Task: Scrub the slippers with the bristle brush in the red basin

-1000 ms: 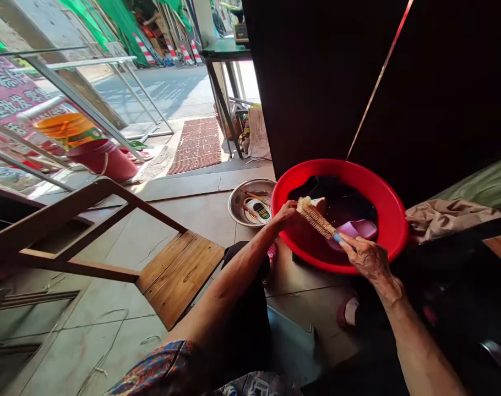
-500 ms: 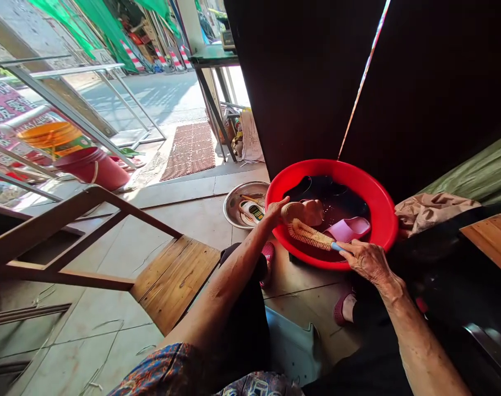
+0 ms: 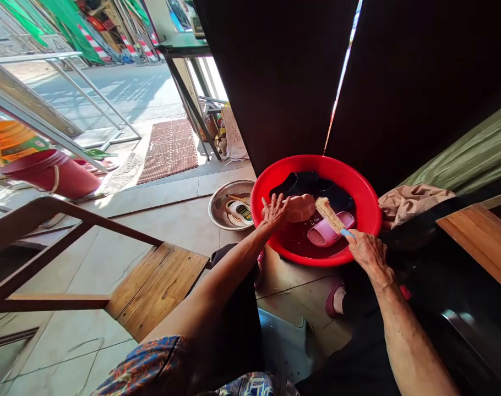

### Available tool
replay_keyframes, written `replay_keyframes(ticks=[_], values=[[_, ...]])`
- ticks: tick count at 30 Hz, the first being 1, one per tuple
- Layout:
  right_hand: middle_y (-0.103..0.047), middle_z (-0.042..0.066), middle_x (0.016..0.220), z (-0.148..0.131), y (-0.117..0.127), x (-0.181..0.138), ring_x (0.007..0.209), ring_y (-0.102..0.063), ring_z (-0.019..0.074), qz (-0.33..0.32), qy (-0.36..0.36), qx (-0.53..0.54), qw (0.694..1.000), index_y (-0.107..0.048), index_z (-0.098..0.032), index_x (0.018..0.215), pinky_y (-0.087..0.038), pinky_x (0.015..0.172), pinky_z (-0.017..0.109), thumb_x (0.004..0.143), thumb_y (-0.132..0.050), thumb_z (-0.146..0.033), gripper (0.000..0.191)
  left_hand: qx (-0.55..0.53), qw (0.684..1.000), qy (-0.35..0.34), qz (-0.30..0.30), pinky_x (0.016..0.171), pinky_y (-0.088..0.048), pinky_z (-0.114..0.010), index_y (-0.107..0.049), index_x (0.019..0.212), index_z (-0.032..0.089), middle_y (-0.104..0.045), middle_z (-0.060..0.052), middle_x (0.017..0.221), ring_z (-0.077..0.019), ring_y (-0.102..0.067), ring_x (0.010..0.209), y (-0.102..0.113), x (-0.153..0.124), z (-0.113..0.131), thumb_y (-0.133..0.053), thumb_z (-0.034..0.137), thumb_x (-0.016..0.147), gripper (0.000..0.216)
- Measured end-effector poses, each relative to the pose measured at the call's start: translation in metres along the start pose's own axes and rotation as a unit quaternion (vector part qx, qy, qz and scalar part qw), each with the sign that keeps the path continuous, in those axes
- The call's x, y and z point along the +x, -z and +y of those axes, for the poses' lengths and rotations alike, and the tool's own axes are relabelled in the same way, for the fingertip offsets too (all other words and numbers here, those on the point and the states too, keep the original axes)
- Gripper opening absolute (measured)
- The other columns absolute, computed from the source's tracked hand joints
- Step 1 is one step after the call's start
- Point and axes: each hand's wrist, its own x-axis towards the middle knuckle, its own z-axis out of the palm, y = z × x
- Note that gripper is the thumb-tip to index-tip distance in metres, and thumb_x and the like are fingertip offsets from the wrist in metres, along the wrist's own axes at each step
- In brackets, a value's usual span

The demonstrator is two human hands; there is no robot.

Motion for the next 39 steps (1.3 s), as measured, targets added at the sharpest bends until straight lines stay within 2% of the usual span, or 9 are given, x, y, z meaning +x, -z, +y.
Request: replay_keyframes(ticks=[2, 5, 8, 11, 18, 24, 28, 35, 39], values=[[-0.084, 0.013, 0.109, -0.001, 0.001, 0.006, 0.086, -0.076, 0.0297, 0.011, -0.006, 0.003, 1.000, -0.076, -0.033, 0.144, -0.046, 0.068, 0.034, 0.108, -0.046, -0.044, 0.048, 0.022, 0.999, -0.021, 0.012, 0.131, -0.003, -0.078, -0.027, 0.178, 0.022, -0.025, -0.017, 0.182, -0.0481, -0.016, 0.167, -0.013, 0.004, 0.002, -0.062, 0.032, 0.098, 0.088], [-0.085, 0.012, 0.106, -0.007, -0.001, 0.010, 0.085, -0.075, 0.0285, 0.018, -0.004, 0.005, 1.000, -0.076, -0.033, 0.144, -0.048, 0.068, 0.033, 0.108, -0.046, -0.043, 0.048, 0.016, 0.999, 0.016, 0.035, 0.128, -0.019, -0.074, -0.028, 0.177, 0.017, -0.042, -0.023, 0.171, -0.0473, -0.036, 0.156, -0.019, 0.010, 0.008, -0.052, 0.026, 0.101, 0.081], [-0.084, 0.012, 0.107, -0.024, -0.007, 0.008, 0.087, -0.075, 0.0268, 0.006, 0.012, 0.004, 1.000, -0.074, -0.034, 0.147, -0.047, 0.068, 0.032, 0.109, -0.045, -0.040, 0.048, -0.014, 0.999, 0.013, 0.037, 0.120, -0.037, -0.063, -0.025, 0.176, 0.014, -0.052, -0.023, 0.160, -0.0430, -0.048, 0.143, -0.008, 0.011, 0.019, -0.062, 0.030, 0.095, 0.092], [-0.082, 0.010, 0.114, -0.040, -0.011, 0.011, 0.091, -0.075, 0.0254, 0.001, 0.052, 0.012, 0.999, -0.067, -0.037, 0.155, -0.046, 0.069, 0.030, 0.111, -0.043, -0.039, 0.050, -0.035, 0.999, -0.007, 0.029, 0.112, -0.043, -0.054, -0.024, 0.174, 0.014, -0.054, -0.022, 0.157, -0.0397, -0.050, 0.139, 0.010, 0.002, 0.033, -0.069, 0.032, 0.090, 0.098], [-0.083, 0.013, 0.110, -0.040, 0.000, 0.034, 0.090, -0.073, 0.0258, 0.031, -0.022, 0.027, 0.999, -0.071, -0.031, 0.151, -0.043, 0.067, 0.031, 0.112, -0.038, -0.040, 0.052, -0.016, 0.998, -0.031, 0.045, 0.109, -0.042, -0.050, -0.031, 0.169, 0.019, -0.054, -0.018, 0.155, -0.0369, -0.052, 0.132, 0.037, -0.041, 0.041, -0.072, 0.029, 0.086, 0.093], [-0.082, 0.012, 0.116, -0.060, -0.002, 0.019, 0.089, -0.073, 0.0240, 0.076, 0.067, 0.047, 0.994, -0.068, -0.034, 0.155, -0.041, 0.064, 0.030, 0.110, -0.043, -0.042, 0.051, 0.016, 0.993, -0.092, 0.076, 0.115, -0.035, -0.057, -0.038, 0.171, 0.020, -0.050, -0.018, 0.161, -0.0398, -0.047, 0.137, 0.043, -0.052, 0.031, -0.052, 0.025, 0.100, 0.072], [-0.085, 0.011, 0.113, -0.035, 0.001, 0.045, 0.087, -0.072, 0.0228, 0.070, -0.021, 0.102, 0.992, -0.076, -0.033, 0.145, -0.041, 0.064, 0.029, 0.108, -0.048, -0.047, 0.048, 0.006, 0.989, -0.118, 0.092, 0.119, -0.030, -0.058, -0.036, 0.173, 0.035, -0.045, -0.011, 0.168, -0.0399, -0.042, 0.142, 0.046, -0.053, 0.025, -0.053, 0.018, 0.096, 0.080], [-0.084, 0.007, 0.094, -0.011, -0.007, 0.054, 0.078, -0.072, 0.0220, 0.030, -0.044, 0.290, 0.956, -0.080, -0.021, 0.138, -0.045, 0.062, 0.027, 0.103, -0.053, -0.061, 0.060, -0.083, 0.991, 0.025, 0.099, 0.108, -0.042, -0.052, -0.036, 0.171, 0.042, -0.054, -0.006, 0.160, -0.0370, -0.050, 0.132, 0.058, -0.048, 0.027, -0.069, 0.036, 0.089, 0.088], [-0.085, 0.009, 0.103, -0.017, -0.003, 0.027, 0.086, -0.074, 0.0234, 0.083, -0.021, 0.240, 0.967, -0.080, -0.025, 0.138, -0.046, 0.066, 0.028, 0.106, -0.051, -0.055, 0.053, -0.139, 0.985, 0.061, 0.082, 0.103, -0.047, -0.049, -0.036, 0.168, 0.040, -0.052, -0.006, 0.161, -0.0362, -0.053, 0.131, 0.059, -0.041, 0.031, -0.078, 0.038, 0.080, 0.098]])
